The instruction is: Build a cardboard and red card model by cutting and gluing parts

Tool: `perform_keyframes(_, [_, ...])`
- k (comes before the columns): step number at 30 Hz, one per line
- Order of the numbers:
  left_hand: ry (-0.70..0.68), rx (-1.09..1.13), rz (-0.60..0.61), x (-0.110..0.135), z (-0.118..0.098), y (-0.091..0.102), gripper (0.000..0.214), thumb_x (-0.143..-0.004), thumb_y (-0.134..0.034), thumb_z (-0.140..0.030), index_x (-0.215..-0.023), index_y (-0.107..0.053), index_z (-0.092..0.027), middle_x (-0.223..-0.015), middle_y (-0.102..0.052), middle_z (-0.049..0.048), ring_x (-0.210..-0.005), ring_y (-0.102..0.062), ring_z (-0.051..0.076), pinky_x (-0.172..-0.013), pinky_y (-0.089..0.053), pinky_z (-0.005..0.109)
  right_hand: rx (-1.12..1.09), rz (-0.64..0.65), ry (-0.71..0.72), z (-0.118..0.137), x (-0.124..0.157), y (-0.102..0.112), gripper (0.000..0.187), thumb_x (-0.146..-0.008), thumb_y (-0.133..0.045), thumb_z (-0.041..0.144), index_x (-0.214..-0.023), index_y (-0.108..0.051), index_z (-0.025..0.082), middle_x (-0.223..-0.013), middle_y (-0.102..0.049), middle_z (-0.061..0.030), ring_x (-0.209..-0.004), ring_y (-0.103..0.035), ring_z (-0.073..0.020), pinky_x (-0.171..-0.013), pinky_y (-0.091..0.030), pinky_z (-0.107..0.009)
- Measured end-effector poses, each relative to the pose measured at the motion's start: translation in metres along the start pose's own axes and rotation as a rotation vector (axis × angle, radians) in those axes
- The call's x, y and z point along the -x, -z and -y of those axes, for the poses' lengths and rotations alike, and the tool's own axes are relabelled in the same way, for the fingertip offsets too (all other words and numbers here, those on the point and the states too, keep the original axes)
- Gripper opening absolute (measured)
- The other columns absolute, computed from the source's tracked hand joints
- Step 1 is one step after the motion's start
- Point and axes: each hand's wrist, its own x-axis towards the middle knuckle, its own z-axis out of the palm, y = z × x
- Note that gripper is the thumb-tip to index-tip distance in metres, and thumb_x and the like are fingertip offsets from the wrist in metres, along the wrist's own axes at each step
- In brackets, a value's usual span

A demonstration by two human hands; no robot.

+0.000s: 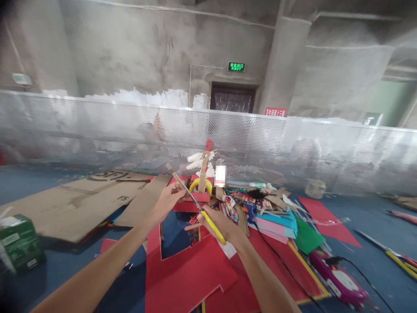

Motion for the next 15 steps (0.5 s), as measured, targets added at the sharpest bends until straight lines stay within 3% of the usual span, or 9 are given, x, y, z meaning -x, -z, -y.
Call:
perform_keyframes(5, [-0.001, -0.001, -0.007, 0.0011, -0.0007, -0.0002, 0.020, -0.072, -0.073, -0.032, -0.074, -0.058, -0.019, -0.073, -0.067, 0.0008, -0.073, -0.070, 0.019, -0.077, -0.060, 0.038, 0.049, -0.031, -0.041, 0.0126, -0.0017, 0.0012, 0.033, -0.098, -0.040, 0.051, -0.093, -0.057, 0.022, -0.075, -0.058, -0.0028, -0.068, -0.054, -0.0205, -0.067, -0.043, -0.033])
perform_keyframes(10, [-0.016, -0.011, 0.009, -0.0010, 0.0027, 0.0015, 0.021, -0.072, -0.074, -0.033, -0.075, -0.059, -0.018, -0.071, -0.066, 0.0004, -0.074, -0.069, 0.020, -0.079, -0.060, 0.039, 0.055, -0.092, -0.054, 0.0042, -0.0026, -0.0036, 0.036, -0.099, -0.036, 0.052, -0.091, -0.054, 0.022, -0.081, -0.063, -0.0059, -0.076, -0.059, -0.0219, -0.069, -0.044, -0.033])
perform_keyframes(15, [0.019, 0.039, 0.026, -0.0019, 0.0035, 0.0040, 0.027, -0.074, -0.074, -0.040, -0.081, -0.059, -0.019, -0.077, -0.069, 0.0021, -0.074, -0.070, 0.021, -0.079, -0.060, 0.040, 0.089, -0.089, -0.082, 0.0056, -0.0041, -0.0042, 0.040, -0.101, -0.034, 0.052, -0.084, -0.052, 0.021, -0.074, -0.061, -0.0017, -0.070, -0.060, -0.0186, -0.067, -0.043, -0.030])
